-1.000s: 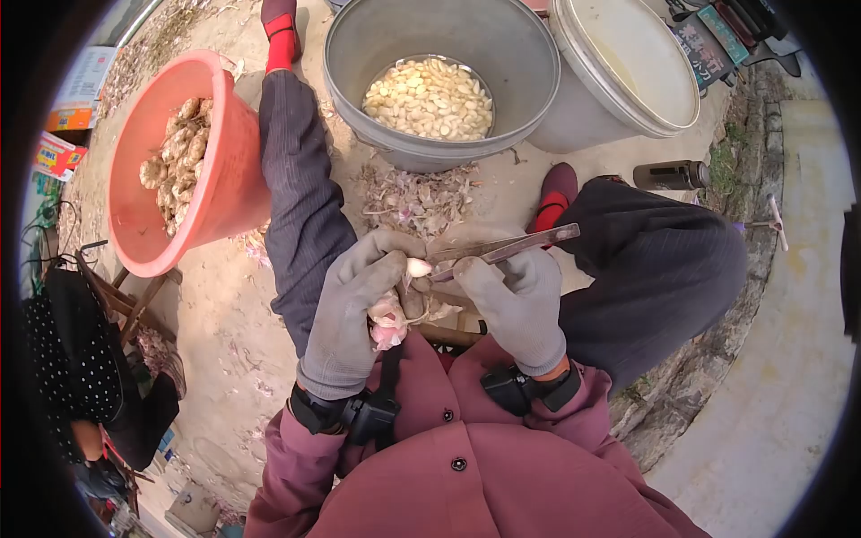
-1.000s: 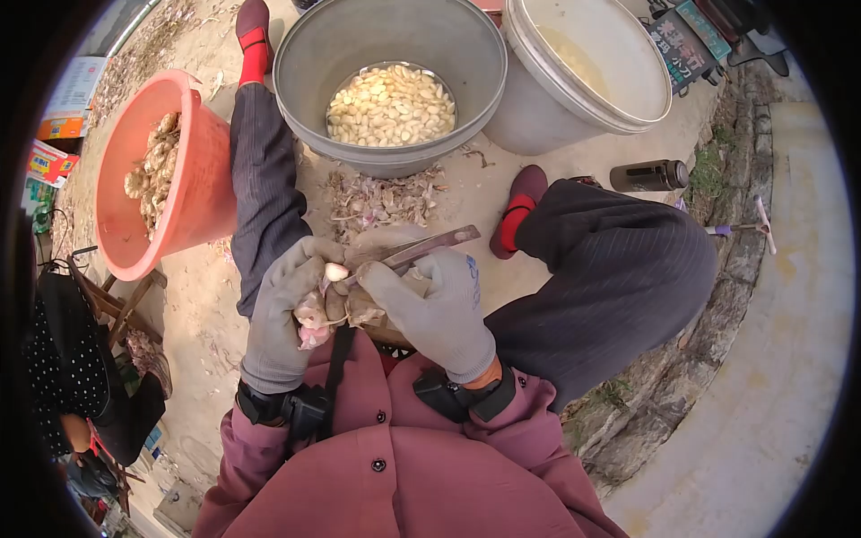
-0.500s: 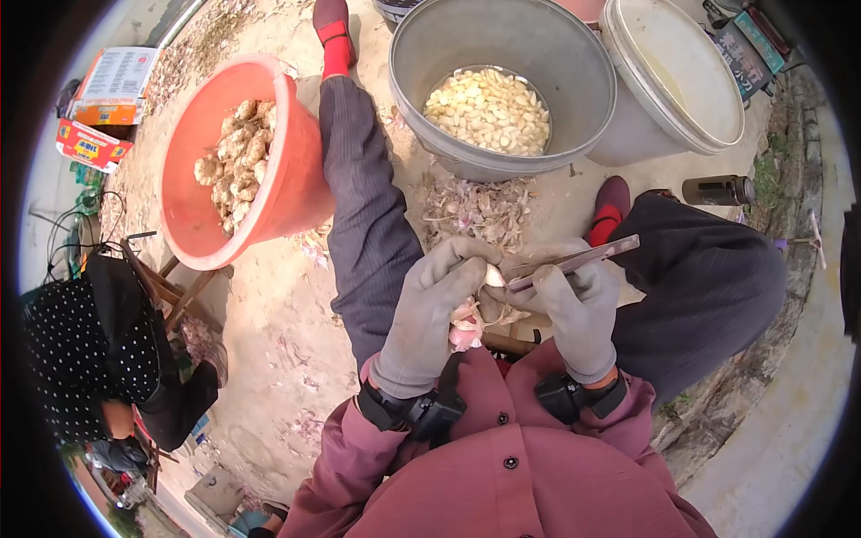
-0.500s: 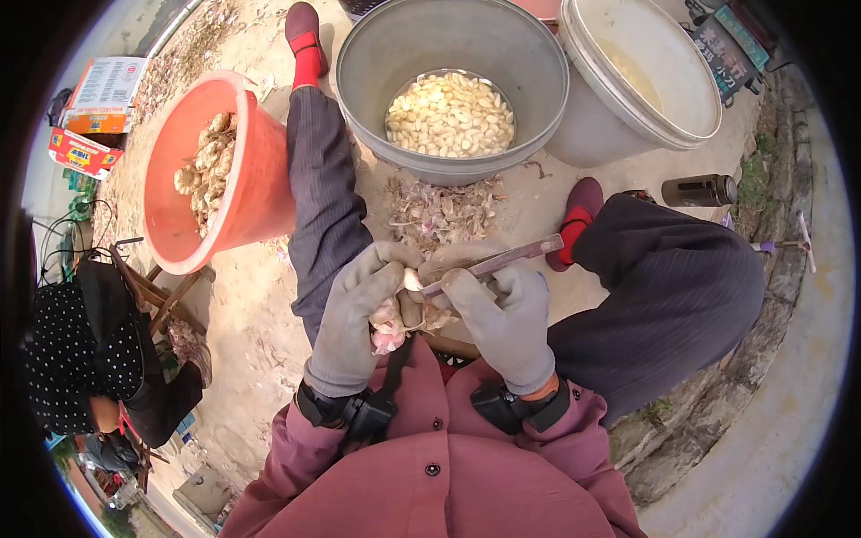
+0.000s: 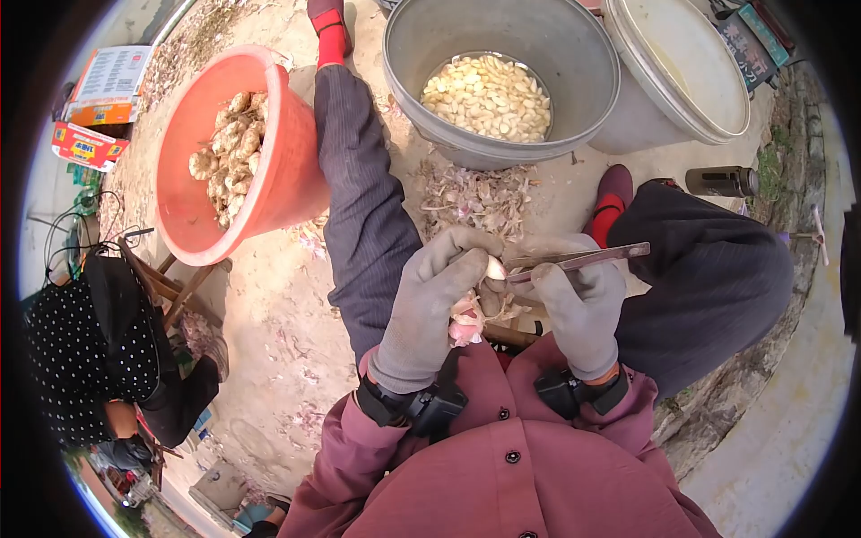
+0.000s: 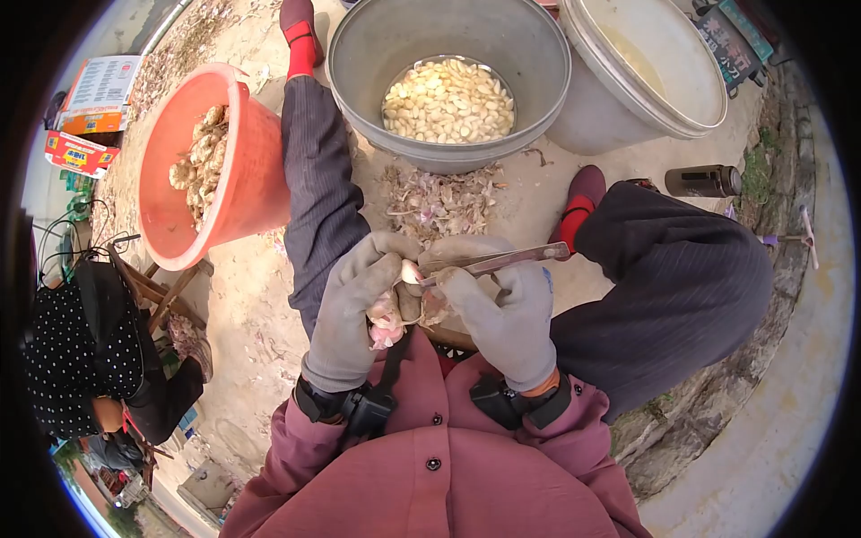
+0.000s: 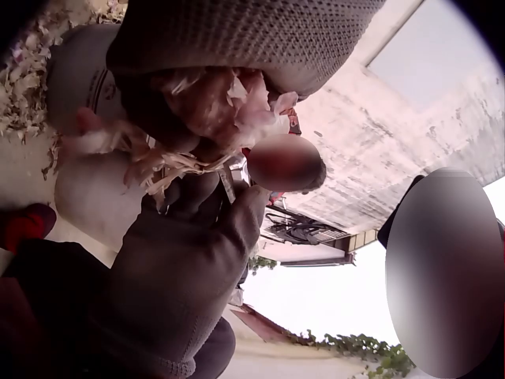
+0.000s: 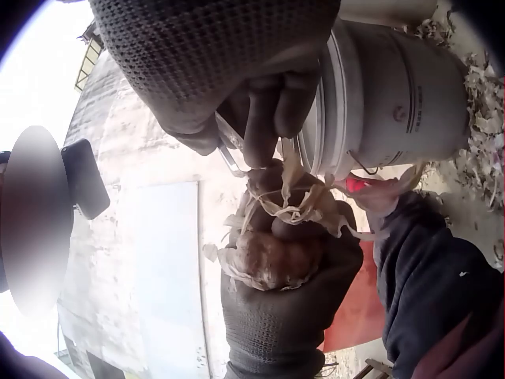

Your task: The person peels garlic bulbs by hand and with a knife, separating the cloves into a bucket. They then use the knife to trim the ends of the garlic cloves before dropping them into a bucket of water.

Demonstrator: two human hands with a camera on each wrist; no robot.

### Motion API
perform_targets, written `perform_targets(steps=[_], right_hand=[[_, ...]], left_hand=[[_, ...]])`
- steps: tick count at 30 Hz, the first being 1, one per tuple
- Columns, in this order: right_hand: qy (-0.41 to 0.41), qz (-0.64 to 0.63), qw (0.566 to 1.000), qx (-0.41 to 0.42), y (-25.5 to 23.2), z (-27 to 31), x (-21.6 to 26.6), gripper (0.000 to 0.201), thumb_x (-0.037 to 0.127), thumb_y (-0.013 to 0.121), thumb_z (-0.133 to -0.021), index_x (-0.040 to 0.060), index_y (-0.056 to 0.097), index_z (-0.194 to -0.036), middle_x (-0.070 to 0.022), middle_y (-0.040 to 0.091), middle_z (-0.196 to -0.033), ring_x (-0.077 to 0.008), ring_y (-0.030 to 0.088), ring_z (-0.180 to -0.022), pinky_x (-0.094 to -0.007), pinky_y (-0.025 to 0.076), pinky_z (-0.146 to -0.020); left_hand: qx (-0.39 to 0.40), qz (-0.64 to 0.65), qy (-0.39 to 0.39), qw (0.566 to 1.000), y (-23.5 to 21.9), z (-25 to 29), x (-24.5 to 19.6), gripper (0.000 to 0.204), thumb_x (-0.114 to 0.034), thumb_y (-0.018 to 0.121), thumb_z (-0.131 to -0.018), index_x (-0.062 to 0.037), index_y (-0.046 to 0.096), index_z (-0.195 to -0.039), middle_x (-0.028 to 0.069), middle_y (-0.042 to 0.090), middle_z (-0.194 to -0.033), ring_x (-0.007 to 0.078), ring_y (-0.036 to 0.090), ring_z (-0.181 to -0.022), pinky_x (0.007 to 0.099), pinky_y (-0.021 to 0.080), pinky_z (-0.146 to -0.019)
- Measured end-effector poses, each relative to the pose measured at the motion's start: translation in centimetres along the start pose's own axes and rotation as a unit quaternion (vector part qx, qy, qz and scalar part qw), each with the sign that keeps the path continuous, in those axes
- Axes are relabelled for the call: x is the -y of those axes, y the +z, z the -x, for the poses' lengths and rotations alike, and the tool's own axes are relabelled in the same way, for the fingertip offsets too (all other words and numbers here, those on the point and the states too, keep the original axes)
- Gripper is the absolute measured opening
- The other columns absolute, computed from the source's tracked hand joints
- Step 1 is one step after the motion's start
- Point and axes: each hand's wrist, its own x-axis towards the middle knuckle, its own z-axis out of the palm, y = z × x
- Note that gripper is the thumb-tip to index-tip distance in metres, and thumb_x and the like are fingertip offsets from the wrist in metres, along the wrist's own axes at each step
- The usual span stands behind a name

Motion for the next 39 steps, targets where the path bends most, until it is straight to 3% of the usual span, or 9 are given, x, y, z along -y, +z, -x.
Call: perform_targets(steps=[12,15,17,24,26,30,31,32,39], right_hand=[[0.073,-0.059,0.995,0.016,-0.2,0.0,0.4,0.017,0.000,0.058,-0.086,-0.0057,0.065,-0.100,-0.0113,0.070,-0.089,-0.0128,0.068,-0.076,-0.0241,0.054,-0.068],[0.024,-0.075,0.997,0.001,0.0,0.1,0.2,0.016,0.000,0.059,-0.086,-0.0060,0.064,-0.100,-0.0130,0.070,-0.090,-0.0138,0.068,-0.076,-0.0250,0.054,-0.068],[-0.056,0.018,0.998,0.026,-0.3,0.0,-0.4,0.016,0.000,0.060,-0.085,-0.0053,0.065,-0.099,-0.0122,0.071,-0.091,-0.0132,0.067,-0.076,-0.0251,0.053,-0.068],[-0.064,0.086,0.994,0.024,-0.1,0.0,-0.2,0.012,0.002,0.062,-0.084,-0.0029,0.067,-0.094,-0.0093,0.071,-0.088,-0.0093,0.066,-0.073,-0.0231,0.050,-0.063],[0.036,0.056,0.998,-0.005,0.0,0.1,0.1,0.010,0.003,0.062,-0.086,-0.0041,0.067,-0.090,-0.0096,0.071,-0.084,-0.0079,0.064,-0.066,-0.0218,0.049,-0.058],[0.053,0.072,0.995,-0.032,0.0,0.1,-0.7,0.012,0.006,0.061,-0.090,-0.0048,0.066,-0.091,-0.0088,0.070,-0.078,-0.0071,0.063,-0.061,-0.0209,0.047,-0.053],[0.066,0.003,0.997,-0.040,-0.1,-0.3,-0.8,0.014,0.007,0.057,-0.093,-0.0050,0.064,-0.094,-0.0099,0.070,-0.080,-0.0075,0.062,-0.063,-0.0206,0.047,-0.055],[0.078,-0.066,0.994,-0.047,-0.1,-0.6,-1.0,0.016,0.008,0.053,-0.096,-0.0052,0.062,-0.096,-0.0110,0.069,-0.082,-0.0078,0.062,-0.065,-0.0203,0.048,-0.057],[0.048,-0.029,0.990,-0.126,-1.1,-1.2,-1.9,0.017,0.011,0.055,-0.097,-0.0038,0.063,-0.101,-0.0070,0.068,-0.083,-0.0071,0.060,-0.068,-0.0211,0.048,-0.062]], left_hand=[[0.018,0.032,-0.007,0.999,-0.3,0.0,0.3,0.022,-0.015,0.049,-0.096,0.0025,0.055,-0.107,0.0049,0.060,-0.084,0.0087,0.057,-0.065,0.0208,0.045,-0.055],[0.019,0.035,-0.008,0.999,-0.3,0.0,0.2,0.022,-0.015,0.049,-0.096,0.0025,0.055,-0.107,0.0051,0.060,-0.082,0.0087,0.057,-0.064,0.0206,0.044,-0.054],[0.016,0.035,-0.007,0.999,-0.1,0.1,0.0,0.022,-0.015,0.050,-0.095,0.0025,0.055,-0.107,0.0051,0.060,-0.082,0.0087,0.057,-0.064,0.0206,0.044,-0.054],[0.006,0.027,-0.012,1.000,-0.2,0.2,-0.1,0.017,-0.008,0.049,-0.095,0.0024,0.056,-0.106,0.0047,0.060,-0.082,0.0085,0.056,-0.065,0.0212,0.045,-0.056],[0.003,0.026,-0.008,1.000,0.0,0.1,0.2,0.016,-0.007,0.049,-0.095,0.0026,0.056,-0.105,0.0046,0.060,-0.082,0.0082,0.056,-0.066,0.0210,0.045,-0.057],[-0.033,-0.032,0.011,0.999,0.6,-0.2,0.7,0.017,-0.006,0.048,-0.095,0.0019,0.055,-0.108,0.0052,0.062,-0.084,0.0073,0.056,-0.066,0.0202,0.045,-0.057],[-0.045,-0.073,0.012,0.996,0.8,-0.2,0.7,0.020,-0.008,0.046,-0.095,0.0021,0.054,-0.110,0.0062,0.063,-0.085,0.0075,0.055,-0.063,0.0200,0.044,-0.053],[-0.046,-0.073,0.012,0.996,0.9,-0.2,0.7,0.020,-0.008,0.046,-0.095,0.0021,0.054,-0.110,0.0062,0.063,-0.085,0.0075,0.055,-0.063,0.0200,0.044,-0.053],[-0.013,0.003,0.002,1.000,-0.3,-0.2,0.4,0.021,-0.004,0.049,-0.095,0.0017,0.057,-0.114,0.0046,0.064,-0.088,0.0062,0.057,-0.068,0.0193,0.047,-0.060]])
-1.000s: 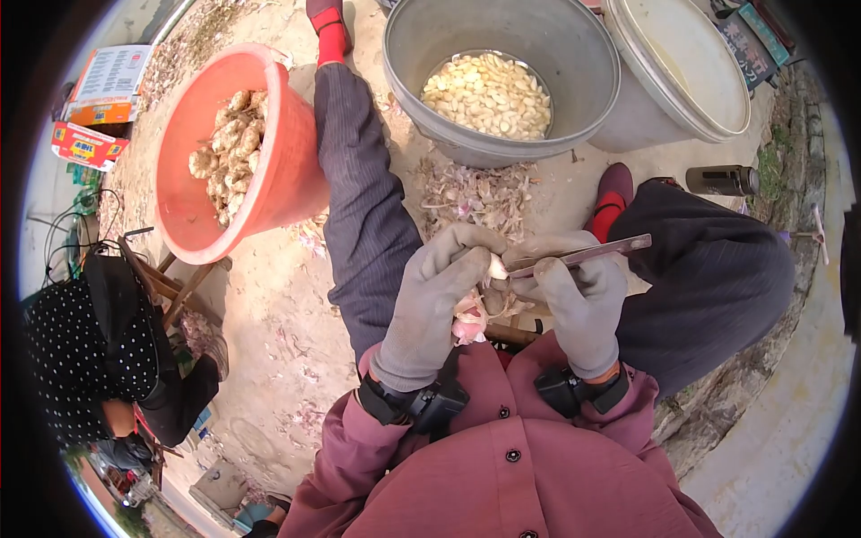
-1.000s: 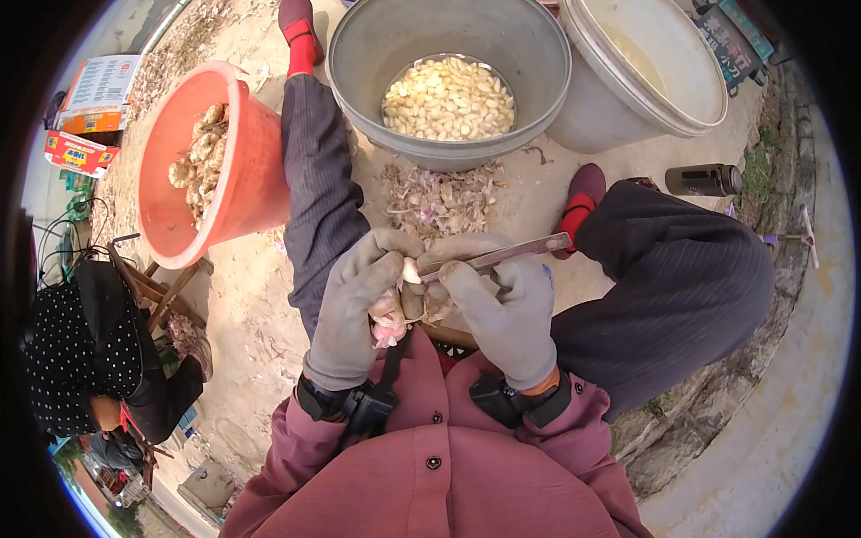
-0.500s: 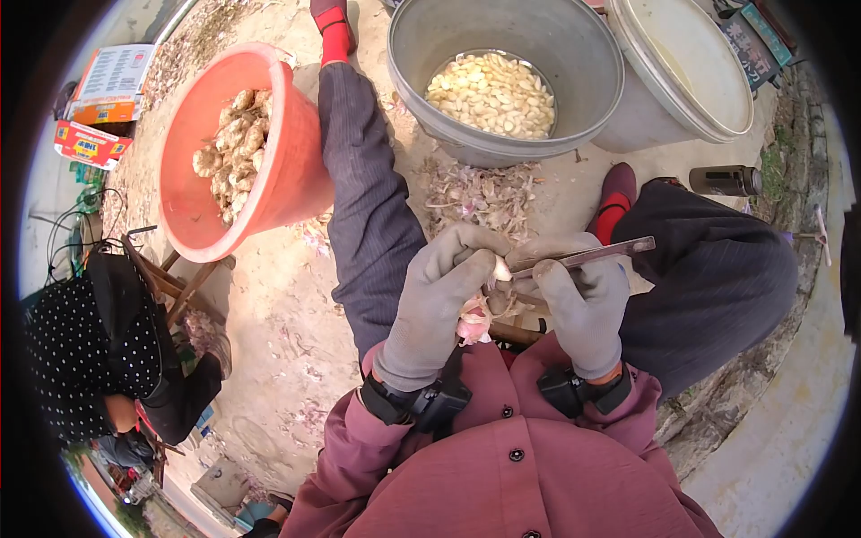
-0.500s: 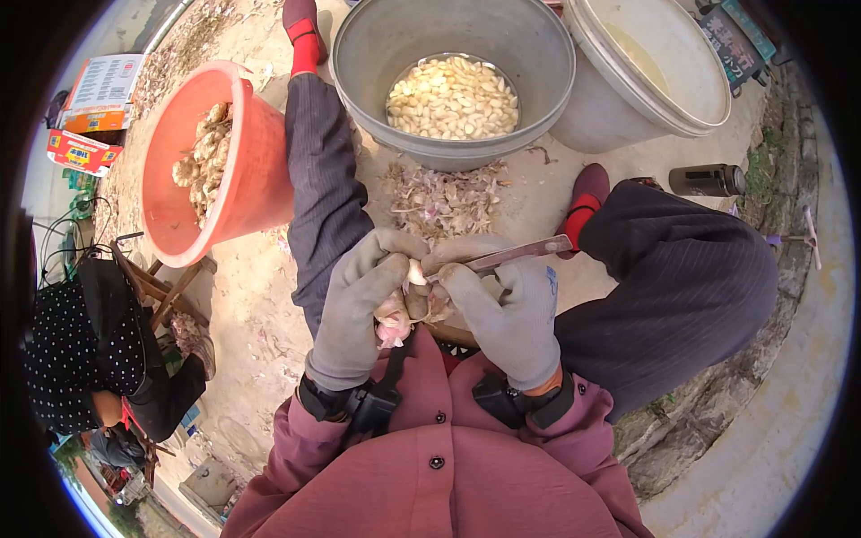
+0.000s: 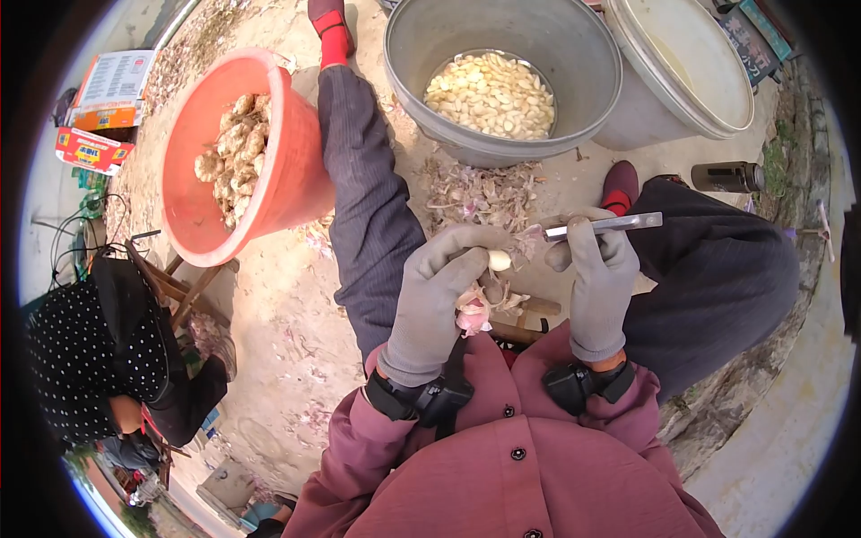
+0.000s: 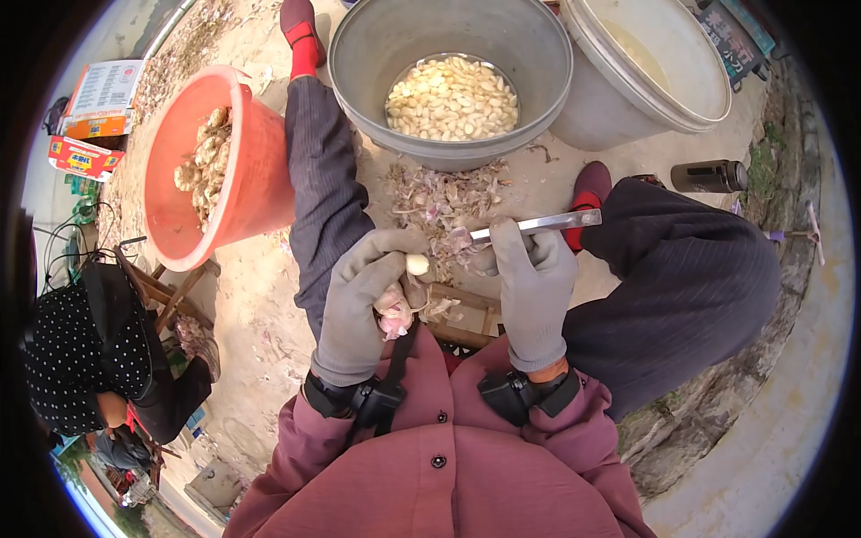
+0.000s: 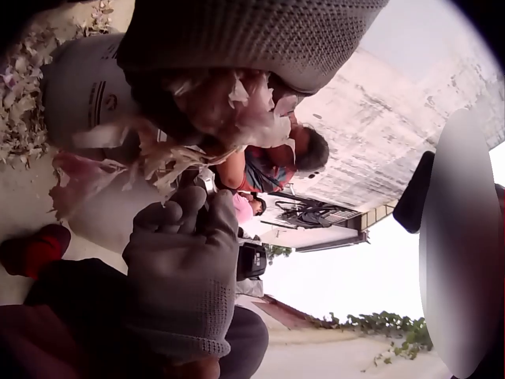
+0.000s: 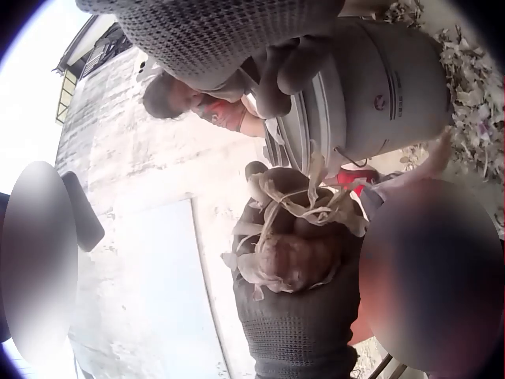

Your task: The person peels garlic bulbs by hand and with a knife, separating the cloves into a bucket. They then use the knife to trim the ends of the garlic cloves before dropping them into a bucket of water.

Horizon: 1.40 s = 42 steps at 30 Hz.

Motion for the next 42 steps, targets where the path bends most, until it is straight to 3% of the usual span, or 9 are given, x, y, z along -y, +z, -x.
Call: perform_targets(steps=[4,17,20,22,28,30,34,38,42], right_hand=[[-0.019,-0.005,1.000,0.016,0.2,1.0,0.6,0.017,0.005,0.062,-0.090,-0.0042,0.063,-0.105,-0.0081,0.068,-0.091,-0.0099,0.065,-0.078,-0.0239,0.053,-0.069],[-0.156,0.134,0.967,0.150,1.3,1.3,1.7,0.016,-0.001,0.064,-0.081,-0.0020,0.069,-0.096,-0.0079,0.069,-0.091,-0.0136,0.065,-0.081,-0.0263,0.051,-0.071],[-0.119,0.161,0.941,0.273,0.6,1.5,2.2,0.016,0.001,0.066,-0.079,-0.0014,0.070,-0.095,-0.0078,0.069,-0.088,-0.0138,0.065,-0.080,-0.0272,0.052,-0.070],[0.008,0.025,0.949,0.313,-0.3,1.2,2.0,0.015,0.004,0.065,-0.081,-0.0028,0.069,-0.094,-0.0092,0.069,-0.087,-0.0144,0.066,-0.080,-0.0272,0.053,-0.068],[0.045,-0.044,0.984,0.170,-0.8,0.0,0.3,0.021,0.011,0.051,-0.094,-0.0045,0.064,-0.100,-0.0081,0.067,-0.086,-0.0133,0.064,-0.075,-0.0263,0.053,-0.066],[0.009,0.156,0.959,0.236,-0.5,-0.4,0.1,0.022,0.014,0.049,-0.098,-0.0025,0.062,-0.102,-0.0021,0.060,-0.082,-0.0096,0.055,-0.064,-0.0231,0.046,-0.061],[0.161,0.009,0.968,0.195,1.0,-0.1,0.8,0.017,0.015,0.049,-0.098,0.0008,0.059,-0.097,0.0011,0.051,-0.078,-0.0044,0.043,-0.069,-0.0216,0.038,-0.060],[0.125,-0.008,0.964,0.236,0.8,-0.1,-0.9,0.016,0.016,0.053,-0.097,0.0007,0.058,-0.099,0.0035,0.052,-0.079,-0.0021,0.044,-0.069,-0.0213,0.039,-0.059],[0.111,0.057,0.968,0.220,0.9,-0.2,0.0,0.013,0.014,0.059,-0.094,0.0007,0.058,-0.095,0.0047,0.053,-0.078,-0.0030,0.046,-0.070,-0.0212,0.040,-0.061]], left_hand=[[-0.014,-0.062,0.070,0.996,-0.5,-0.3,0.5,0.020,-0.007,0.051,-0.097,0.0026,0.056,-0.113,0.0052,0.064,-0.087,0.0066,0.057,-0.066,0.0193,0.045,-0.054],[-0.037,0.036,0.024,0.998,0.2,-0.4,0.5,0.015,-0.009,0.056,-0.095,-0.0015,0.053,-0.107,0.0018,0.060,-0.080,0.0035,0.051,-0.054,0.0183,0.039,-0.044],[-0.054,0.106,0.007,0.993,-1.2,-1.1,1.4,0.014,-0.009,0.056,-0.095,-0.0018,0.053,-0.107,0.0012,0.059,-0.080,0.0049,0.054,-0.059,0.0194,0.044,-0.049],[-0.034,-0.167,0.116,0.979,-1.9,-1.1,1.3,0.013,-0.009,0.054,-0.096,-0.0022,0.053,-0.107,0.0009,0.058,-0.081,0.0056,0.056,-0.062,0.0195,0.046,-0.053],[-0.039,0.081,-0.003,0.996,-0.1,-0.5,-0.5,0.017,-0.004,0.056,-0.094,-0.0013,0.054,-0.110,0.0015,0.060,-0.080,0.0037,0.055,-0.062,0.0177,0.044,-0.053],[-0.047,0.048,0.001,0.998,0.0,-0.7,-0.5,0.018,-0.001,0.058,-0.091,-0.0010,0.056,-0.110,0.0016,0.060,-0.078,0.0030,0.054,-0.060,0.0179,0.042,-0.049],[-0.038,-0.116,-0.017,0.992,0.7,-0.4,-1.1,0.017,-0.001,0.061,-0.088,0.0002,0.060,-0.105,0.0020,0.060,-0.078,0.0034,0.054,-0.059,0.0180,0.039,-0.044],[0.012,-0.261,0.090,0.961,-0.4,-0.9,0.4,0.019,0.002,0.064,-0.082,0.0028,0.062,-0.102,0.0019,0.056,-0.078,0.0046,0.054,-0.058,0.0184,0.041,-0.046],[-0.011,-0.195,0.027,0.980,0.1,-0.1,-0.7,0.024,0.001,0.061,-0.085,0.0013,0.059,-0.109,0.0015,0.056,-0.076,0.0047,0.053,-0.056,0.0187,0.040,-0.044]])
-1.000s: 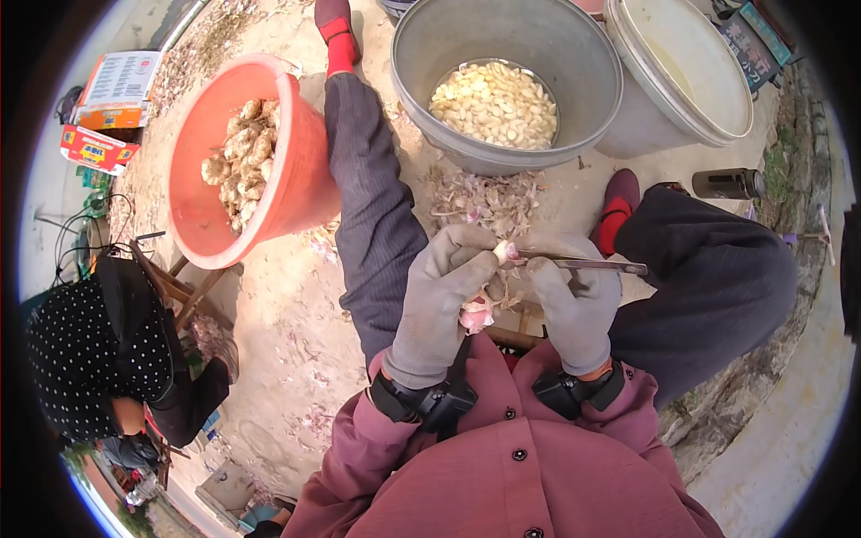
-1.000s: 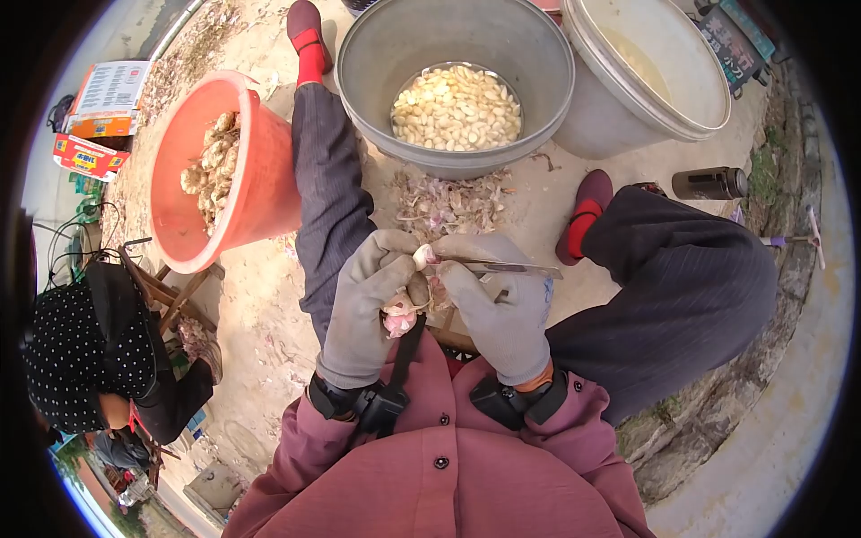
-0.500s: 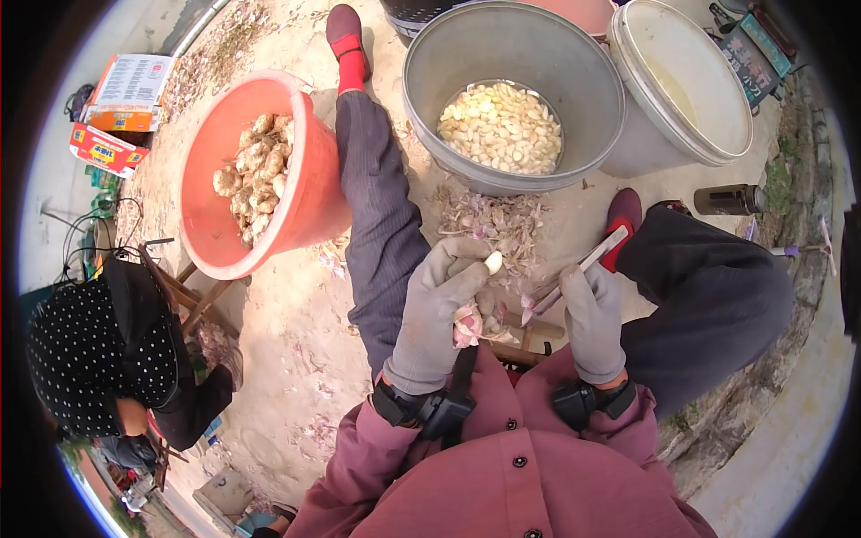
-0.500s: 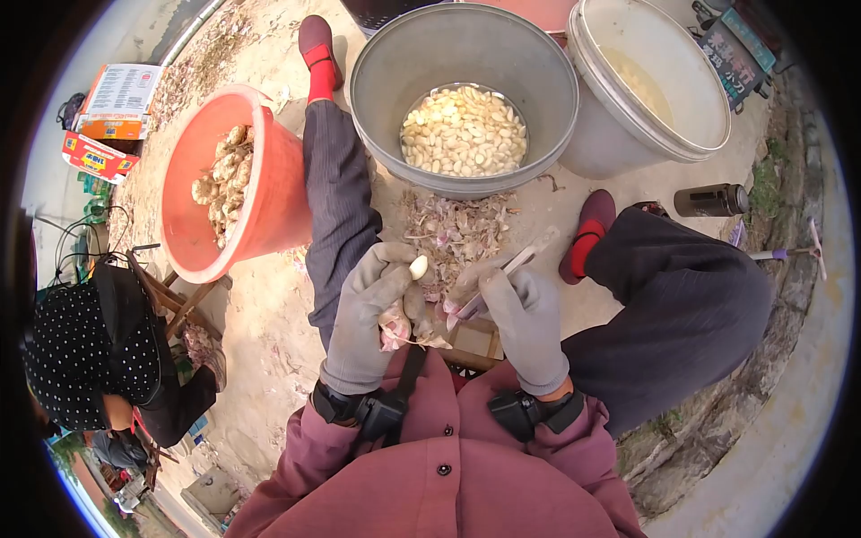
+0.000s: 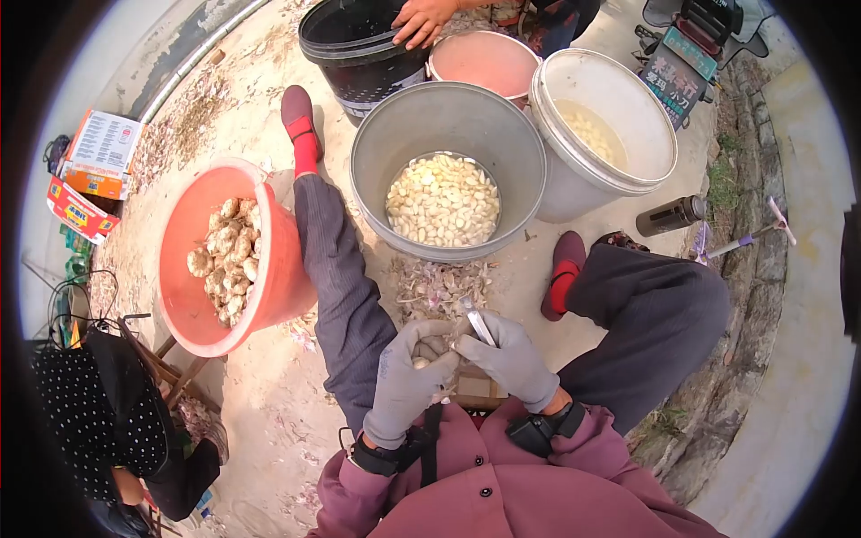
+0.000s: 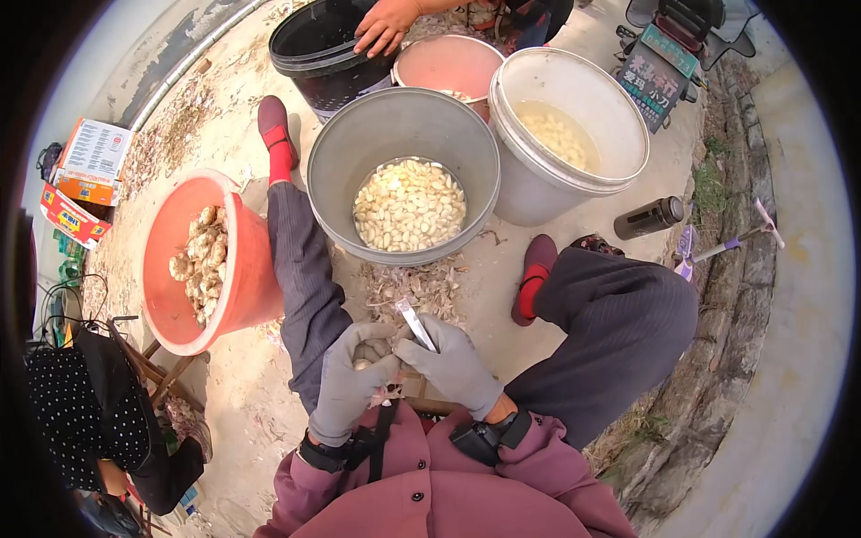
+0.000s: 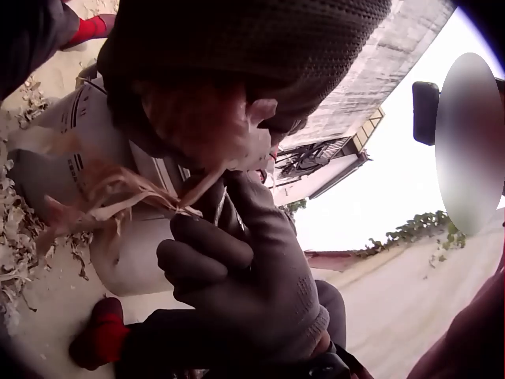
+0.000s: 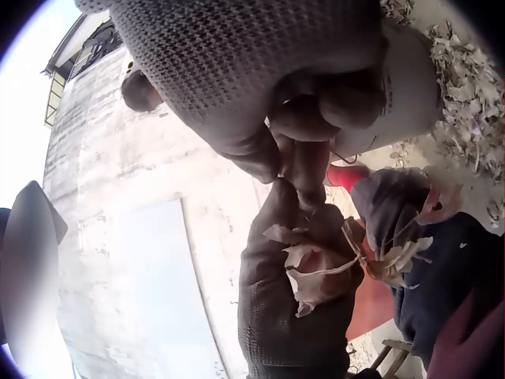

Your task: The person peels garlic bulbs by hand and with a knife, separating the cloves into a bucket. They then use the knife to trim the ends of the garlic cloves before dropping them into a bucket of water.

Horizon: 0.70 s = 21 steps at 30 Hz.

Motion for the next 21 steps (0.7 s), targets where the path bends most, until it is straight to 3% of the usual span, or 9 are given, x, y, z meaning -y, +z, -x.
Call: perform_targets(steps=[2,4,6,8,10,12,16,19,21], right_hand=[[-0.004,-0.014,1.000,-0.008,-0.3,0.2,1.1,0.014,0.014,0.062,-0.090,0.0005,0.059,-0.093,0.0012,0.056,-0.077,-0.0054,0.048,-0.068,-0.0233,0.042,-0.060],[-0.019,0.197,0.978,-0.070,0.5,1.8,5.7,0.014,0.013,0.066,-0.086,0.0005,0.060,-0.091,-0.0042,0.057,-0.075,-0.0092,0.052,-0.065,-0.0255,0.043,-0.059],[-0.207,0.289,0.927,-0.119,0.5,4.7,10.1,0.018,0.012,0.067,-0.082,-0.0005,0.063,-0.095,-0.0088,0.059,-0.074,-0.0122,0.055,-0.063,-0.0271,0.043,-0.058],[-0.459,0.262,0.828,-0.188,-1.6,4.8,11.6,0.026,0.014,0.069,-0.083,-0.0022,0.064,-0.103,-0.0078,0.063,-0.078,-0.0120,0.057,-0.063,-0.0261,0.044,-0.058],[-0.531,0.194,0.759,-0.323,-3.0,3.8,14.9,0.031,0.017,0.070,-0.085,-0.0023,0.064,-0.108,-0.0041,0.063,-0.077,-0.0099,0.057,-0.064,-0.0252,0.044,-0.057],[-0.380,0.190,0.807,-0.411,-6.7,0.6,18.2,0.027,0.019,0.066,-0.090,-0.0017,0.063,-0.107,0.0003,0.060,-0.072,-0.0063,0.054,-0.060,-0.0221,0.041,-0.054],[-0.310,0.219,0.807,-0.452,-7.6,0.8,16.3,0.023,0.017,0.059,-0.094,-0.0010,0.063,-0.108,0.0028,0.056,-0.066,-0.0031,0.050,-0.055,-0.0199,0.037,-0.050],[-0.190,0.156,0.938,-0.244,-3.4,1.4,11.2,0.024,0.017,0.057,-0.095,0.0001,0.064,-0.110,0.0025,0.054,-0.062,-0.0020,0.047,-0.053,-0.0195,0.036,-0.049],[-0.098,0.132,0.979,-0.117,-1.2,0.9,6.8,0.024,0.017,0.055,-0.095,0.0008,0.064,-0.111,0.0011,0.057,-0.065,-0.0036,0.050,-0.056,-0.0212,0.039,-0.052]], left_hand=[[-0.018,0.130,-0.076,0.988,-1.1,0.3,0.3,0.025,-0.001,0.058,-0.088,0.0012,0.057,-0.113,0.0015,0.056,-0.075,0.0043,0.052,-0.055,0.0185,0.040,-0.044],[-0.039,0.128,-0.050,0.990,-1.5,0.1,0.8,0.022,-0.007,0.056,-0.093,0.0023,0.056,-0.113,0.0021,0.057,-0.076,0.0056,0.052,-0.053,0.0180,0.041,-0.044],[-0.086,0.273,-0.045,0.957,-2.3,-0.2,1.9,0.023,-0.016,0.053,-0.098,0.0026,0.056,-0.111,0.0048,0.060,-0.081,0.0069,0.055,-0.058,0.0180,0.045,-0.049],[-0.050,0.276,-0.028,0.959,-3.6,-0.1,3.6,0.031,-0.025,0.047,-0.102,0.0031,0.055,-0.112,0.0074,0.062,-0.089,0.0102,0.060,-0.070,0.0229,0.050,-0.059],[-0.013,0.366,-0.030,0.930,-3.6,0.0,4.2,0.038,-0.033,0.048,-0.101,0.0011,0.054,-0.115,0.0109,0.063,-0.099,0.0173,0.062,-0.082,0.0274,0.051,-0.069],[-0.008,0.403,-0.040,0.914,-3.4,0.2,5.0,0.038,-0.033,0.046,-0.102,0.0009,0.054,-0.116,0.0115,0.063,-0.101,0.0191,0.062,-0.088,0.0296,0.051,-0.075],[0.018,0.390,0.008,0.921,-2.7,0.2,4.1,0.040,-0.033,0.040,-0.104,0.0013,0.051,-0.121,0.0114,0.061,-0.109,0.0202,0.061,-0.097,0.0318,0.050,-0.085],[0.014,0.337,0.065,0.939,-2.1,-0.2,3.3,0.039,-0.029,0.040,-0.104,0.0033,0.049,-0.124,0.0089,0.057,-0.111,0.0152,0.058,-0.103,0.0311,0.047,-0.092],[0.004,0.314,0.067,0.947,-1.5,-0.2,2.6,0.039,-0.029,0.040,-0.104,0.0034,0.049,-0.123,0.0086,0.056,-0.111,0.0149,0.057,-0.104,0.0305,0.046,-0.092]])
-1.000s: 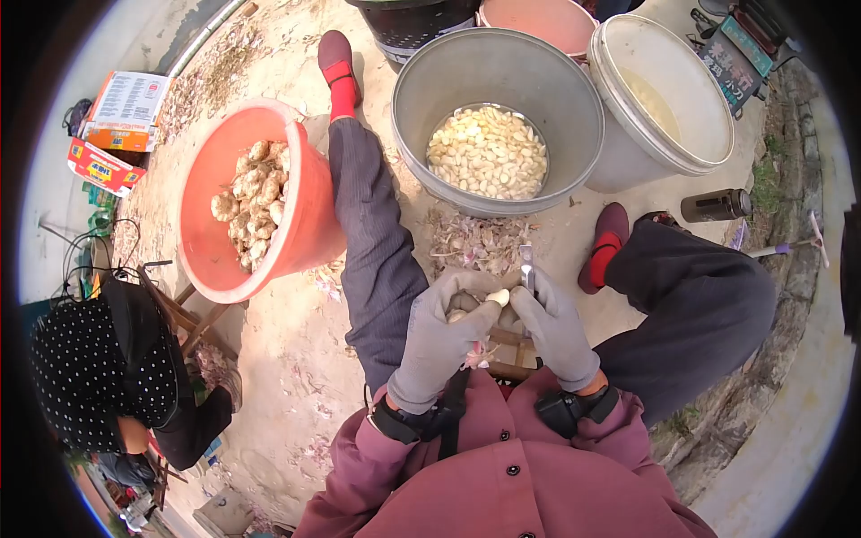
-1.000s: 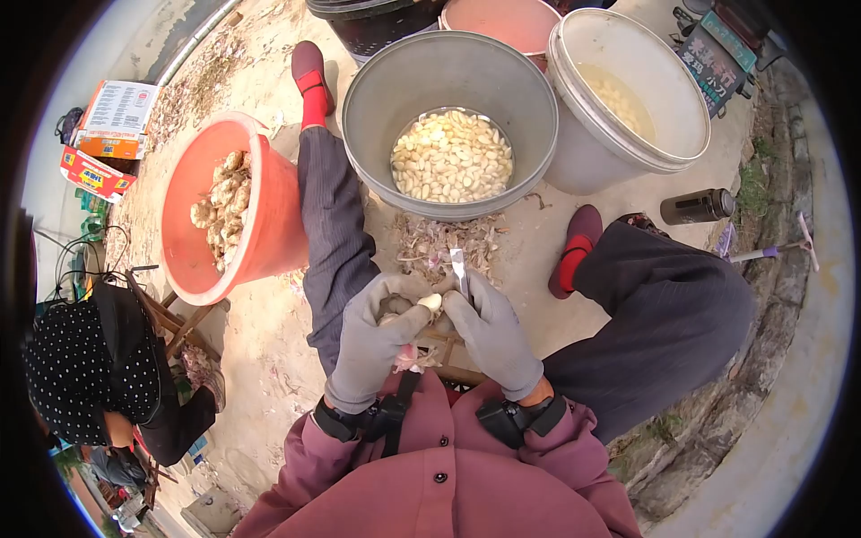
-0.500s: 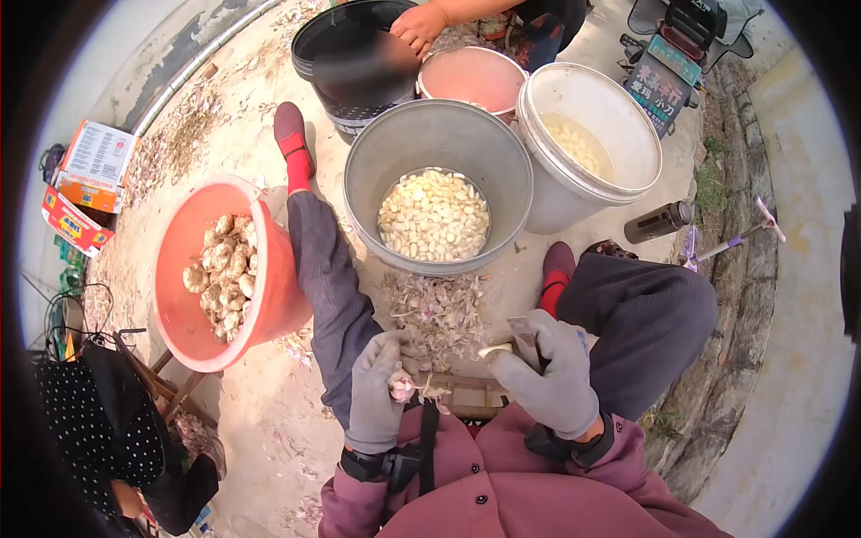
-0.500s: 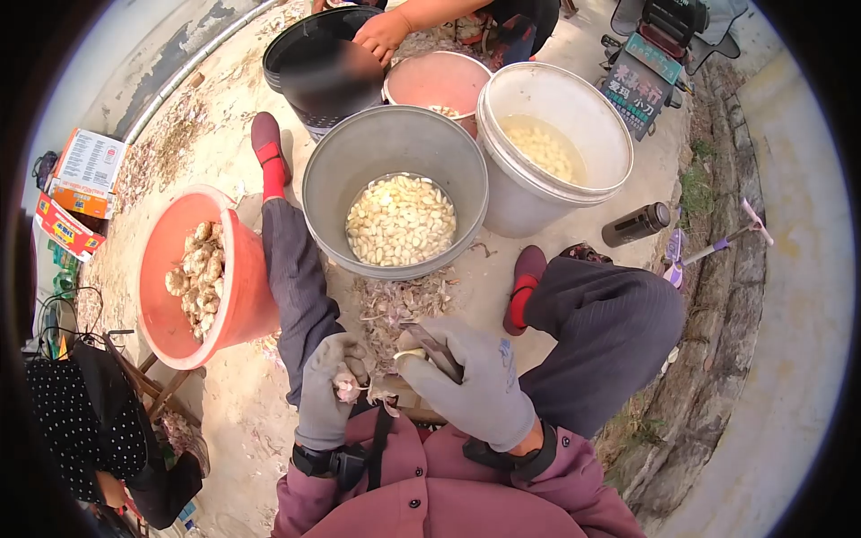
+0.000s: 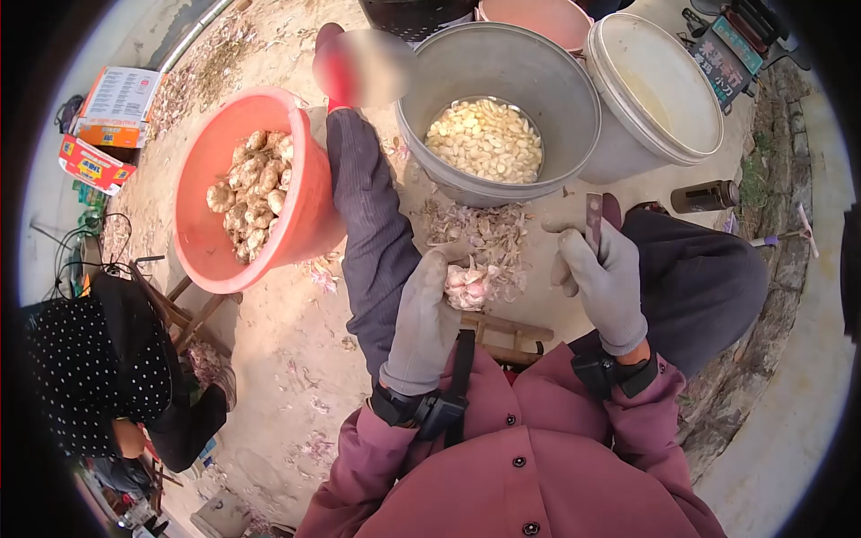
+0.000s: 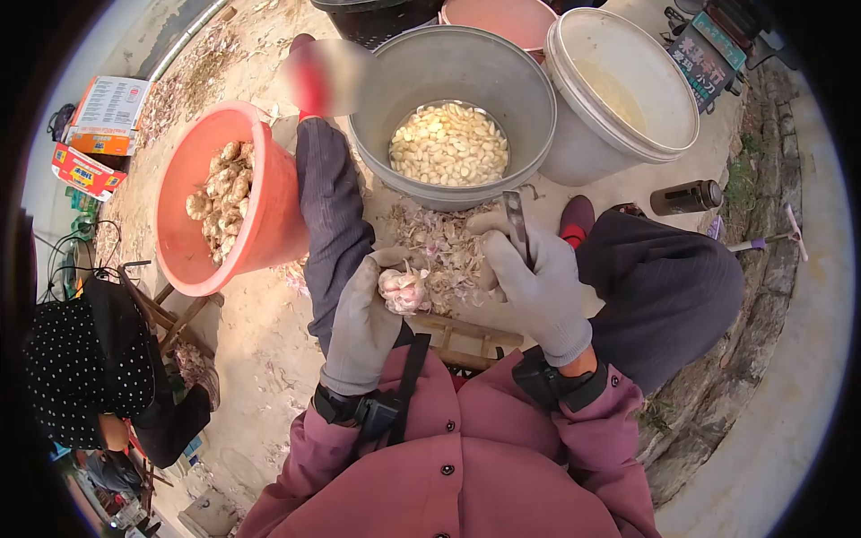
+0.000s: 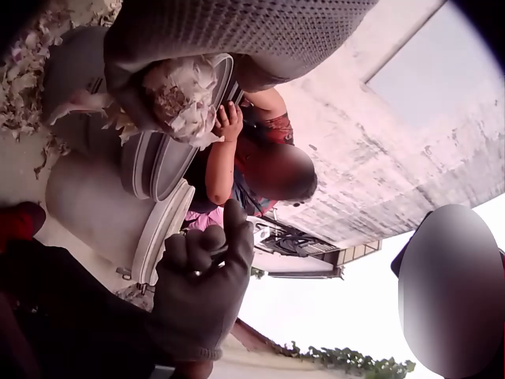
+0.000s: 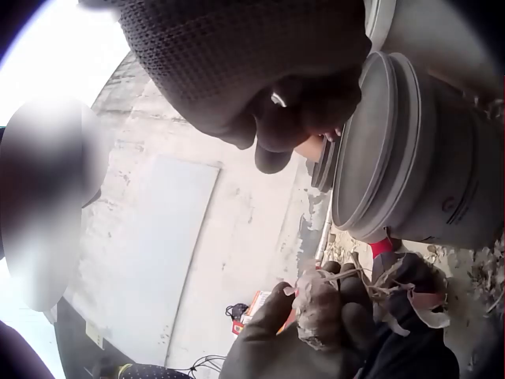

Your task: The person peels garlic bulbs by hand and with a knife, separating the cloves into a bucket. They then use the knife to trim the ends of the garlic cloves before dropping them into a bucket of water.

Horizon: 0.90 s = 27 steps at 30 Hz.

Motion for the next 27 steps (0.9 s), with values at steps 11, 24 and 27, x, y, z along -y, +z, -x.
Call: perform_targets(steps=[11,24,27], right_hand=[[-0.003,0.063,0.990,0.125,4.5,0.1,-6.1,0.044,0.028,0.061,-0.092,0.0007,0.052,-0.126,-0.0147,0.064,-0.097,-0.0212,0.063,-0.091,-0.0345,0.049,-0.079],[0.049,-0.121,0.988,0.078,4.4,0.3,-7.8,0.040,0.038,0.060,-0.094,0.0022,0.063,-0.109,-0.0059,0.062,-0.080,-0.0122,0.057,-0.074,-0.0310,0.047,-0.070],[0.077,0.037,0.987,0.134,3.5,0.6,-6.2,0.042,0.040,0.060,-0.093,0.0019,0.062,-0.109,-0.0097,0.065,-0.084,-0.0151,0.062,-0.078,-0.0319,0.049,-0.071]], left_hand=[[-0.031,-0.145,0.021,0.989,2.0,-1.3,0.9,0.040,-0.022,0.044,-0.099,-0.0001,0.039,-0.132,0.0112,0.051,-0.113,0.0150,0.057,-0.095,0.0266,0.048,-0.083],[0.022,-0.511,0.176,0.841,0.6,-0.6,2.3,0.055,0.001,0.058,-0.083,0.0025,0.042,-0.135,0.0146,0.050,-0.123,0.0237,0.053,-0.111,0.0330,0.045,-0.096],[0.022,-0.428,0.111,0.897,1.3,0.6,0.9,0.053,0.005,0.053,-0.082,0.0016,0.044,-0.134,0.0149,0.053,-0.119,0.0228,0.056,-0.106,0.0306,0.045,-0.094]])
